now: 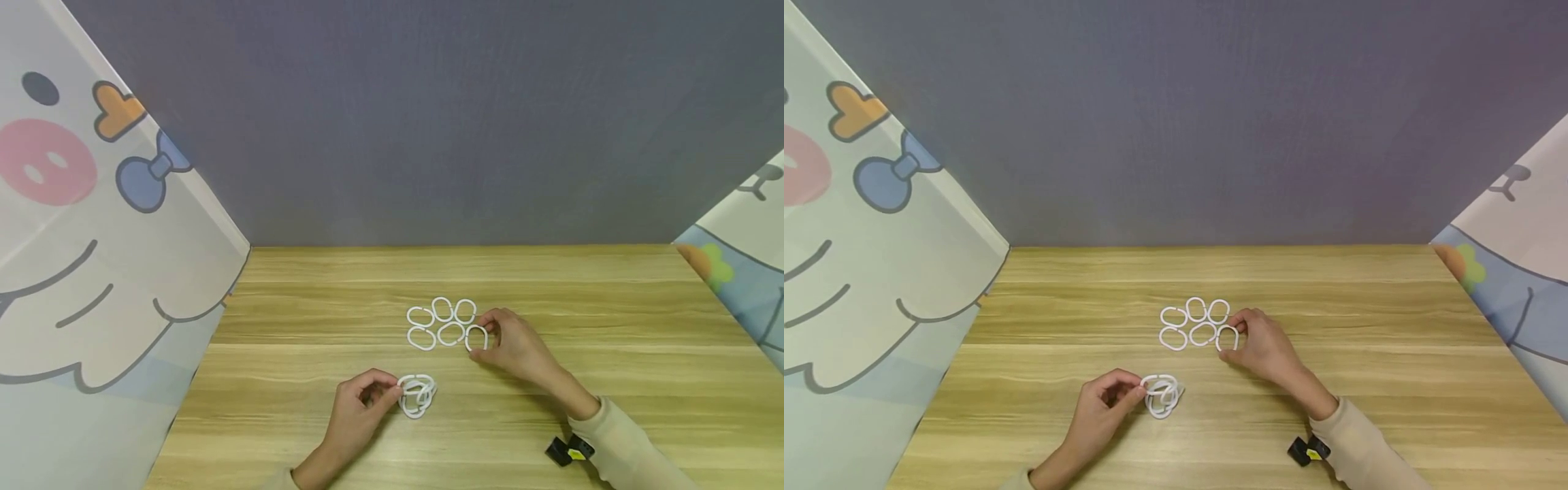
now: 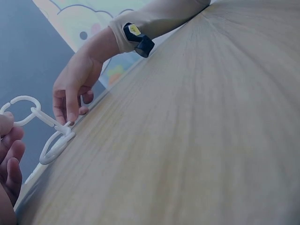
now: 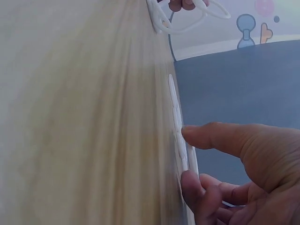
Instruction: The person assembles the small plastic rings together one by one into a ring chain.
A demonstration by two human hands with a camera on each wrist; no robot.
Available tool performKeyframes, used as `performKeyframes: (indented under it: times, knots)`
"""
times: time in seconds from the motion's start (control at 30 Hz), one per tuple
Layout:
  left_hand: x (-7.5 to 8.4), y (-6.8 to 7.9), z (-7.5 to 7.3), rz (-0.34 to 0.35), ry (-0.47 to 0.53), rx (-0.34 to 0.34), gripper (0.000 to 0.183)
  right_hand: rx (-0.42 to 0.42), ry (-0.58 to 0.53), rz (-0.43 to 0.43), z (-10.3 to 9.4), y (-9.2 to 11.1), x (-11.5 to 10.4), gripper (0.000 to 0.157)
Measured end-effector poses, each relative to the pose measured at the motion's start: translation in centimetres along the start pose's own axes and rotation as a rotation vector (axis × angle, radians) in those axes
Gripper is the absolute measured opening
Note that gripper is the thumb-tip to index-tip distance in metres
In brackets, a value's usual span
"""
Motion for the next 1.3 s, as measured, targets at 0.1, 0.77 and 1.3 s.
performKeyframes:
  times: [0.1, 0.77, 1.3]
  knots:
    - [0.0, 0.0, 0.0, 0.004, 0.000, -0.001, 0.010, -0.003, -0.008, 0.005, -0.2, 0.1, -0.3, 0.053]
    - [-0.3, 0.0, -0.1, 0.009, -0.004, 0.000, 0.006, 0.233, -0.133, -0.259, -1.5, 1.9, -4.3, 0.055]
    - [-0.3, 0.1, 0.0, 0.023, -0.007, -0.006, 0.004, 0.275, -0.233, -0.347, -0.9, 3.5, -6.4, 0.059]
Point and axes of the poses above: each hand's wrist, its own y-axis away from the middle knuckle, its own z-axis out of the palm, x = y × z, the point moved 4 cm from there along -y, towards the middle knuckle, and after that the axes turned 15 degrees about y, right-handed, at the moved point
